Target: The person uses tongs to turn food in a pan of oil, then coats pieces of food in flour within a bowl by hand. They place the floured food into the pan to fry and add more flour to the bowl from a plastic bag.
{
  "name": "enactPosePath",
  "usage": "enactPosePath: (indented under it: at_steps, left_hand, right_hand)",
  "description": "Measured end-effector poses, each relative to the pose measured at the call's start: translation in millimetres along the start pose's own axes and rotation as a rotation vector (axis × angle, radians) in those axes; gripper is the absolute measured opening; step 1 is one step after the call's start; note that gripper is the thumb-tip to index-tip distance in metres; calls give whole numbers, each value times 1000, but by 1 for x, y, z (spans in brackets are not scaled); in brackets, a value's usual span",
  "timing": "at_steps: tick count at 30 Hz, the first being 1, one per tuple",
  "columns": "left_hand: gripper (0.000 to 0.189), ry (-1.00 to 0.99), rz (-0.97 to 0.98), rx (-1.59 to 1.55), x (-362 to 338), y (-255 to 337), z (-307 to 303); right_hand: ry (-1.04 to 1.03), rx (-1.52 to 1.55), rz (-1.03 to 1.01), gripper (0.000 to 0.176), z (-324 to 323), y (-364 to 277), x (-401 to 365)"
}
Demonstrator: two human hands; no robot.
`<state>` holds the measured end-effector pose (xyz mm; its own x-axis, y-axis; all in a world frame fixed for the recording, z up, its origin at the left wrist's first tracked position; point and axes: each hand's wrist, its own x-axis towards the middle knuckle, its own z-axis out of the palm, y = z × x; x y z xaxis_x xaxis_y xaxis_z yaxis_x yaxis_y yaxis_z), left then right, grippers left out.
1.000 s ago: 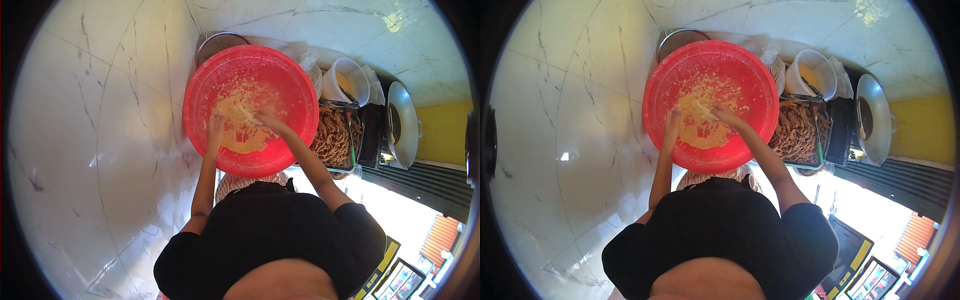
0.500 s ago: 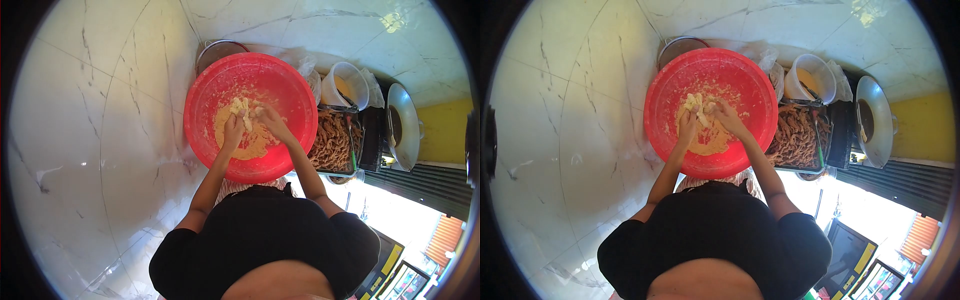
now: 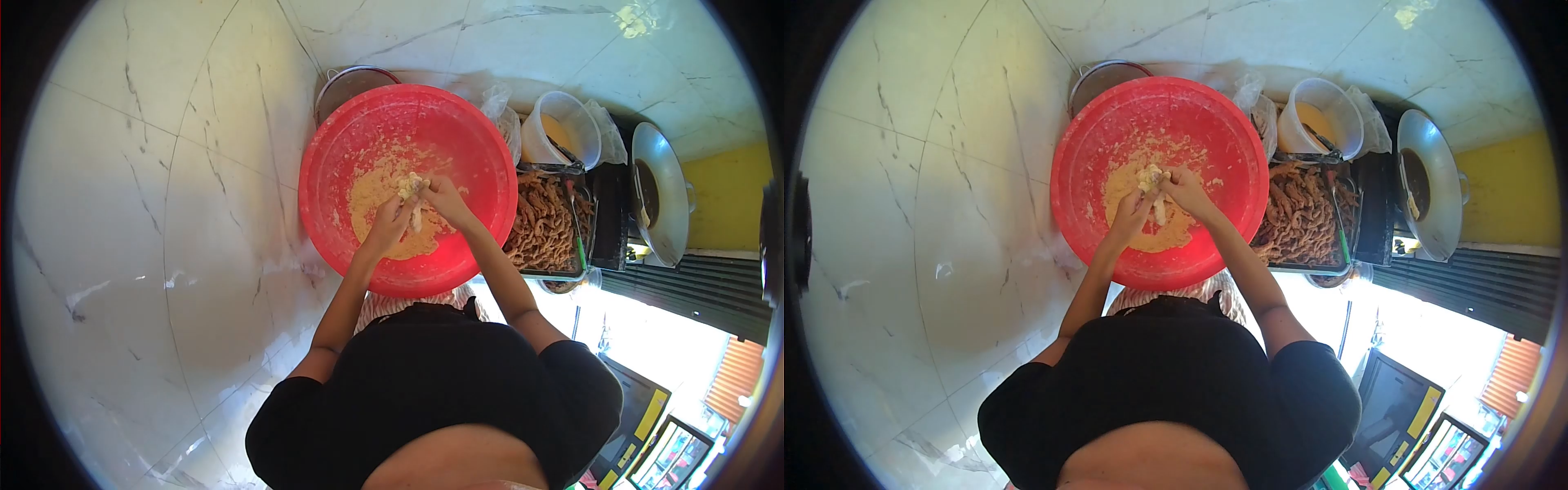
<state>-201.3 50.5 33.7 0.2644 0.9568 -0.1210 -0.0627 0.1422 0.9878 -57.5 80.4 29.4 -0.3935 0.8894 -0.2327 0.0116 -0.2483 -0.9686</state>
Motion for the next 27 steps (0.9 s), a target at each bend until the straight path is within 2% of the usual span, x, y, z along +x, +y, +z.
enactPosePath:
  at_steps: [2,9,11,14,17,21,24,26,27]
  left_hand:
    - [28,-39,-92,119,1,3,-7]
    - [31,-53,-95,-2,4,-1,-4]
    - [31,-61,-104,-77,10,-17,-9]
    - [34,-94,-110,61,4,-1,-8]
    - [34,-17,-72,-70,9,-24,-5]
    - [32,-27,-80,5,8,-13,-8]
    - [31,-59,-85,-144,8,-11,-4]
    - [28,50,-49,-273,9,-11,-2]
    - [28,52,-50,-274,9,-5,-2]
  right_hand:
    - [71,126,-92,20,8,-9,-3]
    - [93,73,-38,22,9,-5,0]
    - [109,274,-56,25,13,-10,-3]
    - [113,190,-98,26,5,3,0]
    - [217,293,-66,27,15,-26,-12]
    - [181,103,-136,32,7,1,-6]
    - [201,68,-136,32,10,1,-10]
    - [213,476,-67,30,15,7,-10]
    - [212,475,-66,30,19,9,-13]
